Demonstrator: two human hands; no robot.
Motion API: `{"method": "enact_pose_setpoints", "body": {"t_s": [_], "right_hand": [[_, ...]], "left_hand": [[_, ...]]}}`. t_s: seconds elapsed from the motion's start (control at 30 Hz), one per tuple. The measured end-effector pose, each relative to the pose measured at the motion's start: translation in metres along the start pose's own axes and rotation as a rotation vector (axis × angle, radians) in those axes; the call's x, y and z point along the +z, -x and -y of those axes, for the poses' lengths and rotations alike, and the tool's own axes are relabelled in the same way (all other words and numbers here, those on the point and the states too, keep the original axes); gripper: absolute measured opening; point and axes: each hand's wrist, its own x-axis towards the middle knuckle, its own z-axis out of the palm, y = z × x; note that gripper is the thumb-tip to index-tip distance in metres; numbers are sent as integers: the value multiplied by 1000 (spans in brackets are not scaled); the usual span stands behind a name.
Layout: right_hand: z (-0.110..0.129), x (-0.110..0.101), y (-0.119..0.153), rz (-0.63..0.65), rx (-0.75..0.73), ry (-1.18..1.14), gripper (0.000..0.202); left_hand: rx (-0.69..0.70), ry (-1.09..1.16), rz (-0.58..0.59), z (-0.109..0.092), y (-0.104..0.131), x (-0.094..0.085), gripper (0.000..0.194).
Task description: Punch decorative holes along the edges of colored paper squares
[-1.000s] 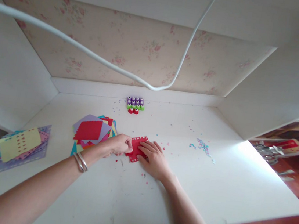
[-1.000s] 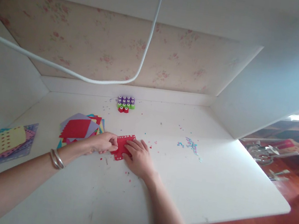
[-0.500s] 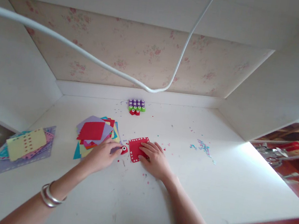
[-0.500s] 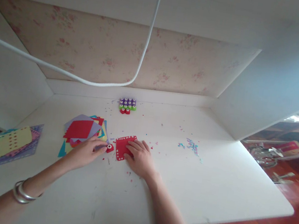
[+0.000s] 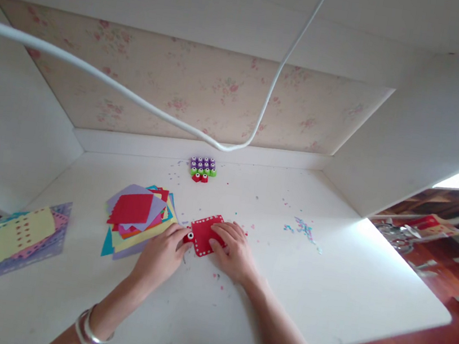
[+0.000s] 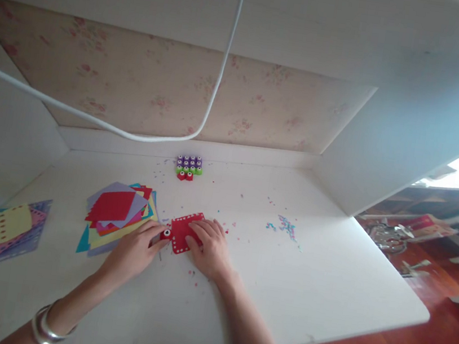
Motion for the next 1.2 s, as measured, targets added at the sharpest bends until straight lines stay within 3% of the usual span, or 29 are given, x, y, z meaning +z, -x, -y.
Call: {"method": "enact_pose_setpoints", "body": {"t_s": [0.13, 0.23, 0.37, 0.47, 0.6, 0.7, 0.8, 0.97, 1.1, 1.2], "right_hand": [[13, -2, -3, 2, -28, -207, 33], [16, -4, -4, 15, 27, -288, 27], [6, -9, -4, 43, 90, -365, 21], [-13, -17, -7, -7, 211, -378, 17], [-57, -37, -13, -325, 444, -253, 25], [-90, -57, -15, -522, 548, 29, 34], [-111, -72, -13, -561, 594, 227, 38], [-121, -76, -9, -517, 626, 282, 41], [-117, -72, -8, -560, 570, 348, 45], [-101, -62, -8, -591, 459, 347, 36]], "left_hand": [[115, 57, 8, -16, -4, 0, 28], [89, 96, 42, -26, -9, 3, 22], [69, 136, 67, -34, -15, 11, 14], [117, 171, 49, -35, -25, 15, 19], [119, 134, 49, -18, -51, 16, 24], [60, -40, 54, 6, -80, 13, 23], [24, -114, 27, 31, -112, 7, 27], [35, -210, 57, 56, -155, -1, 41], [59, -253, 103, 64, -178, -2, 47], [75, -271, 124, 65, -186, 1, 49]]}}
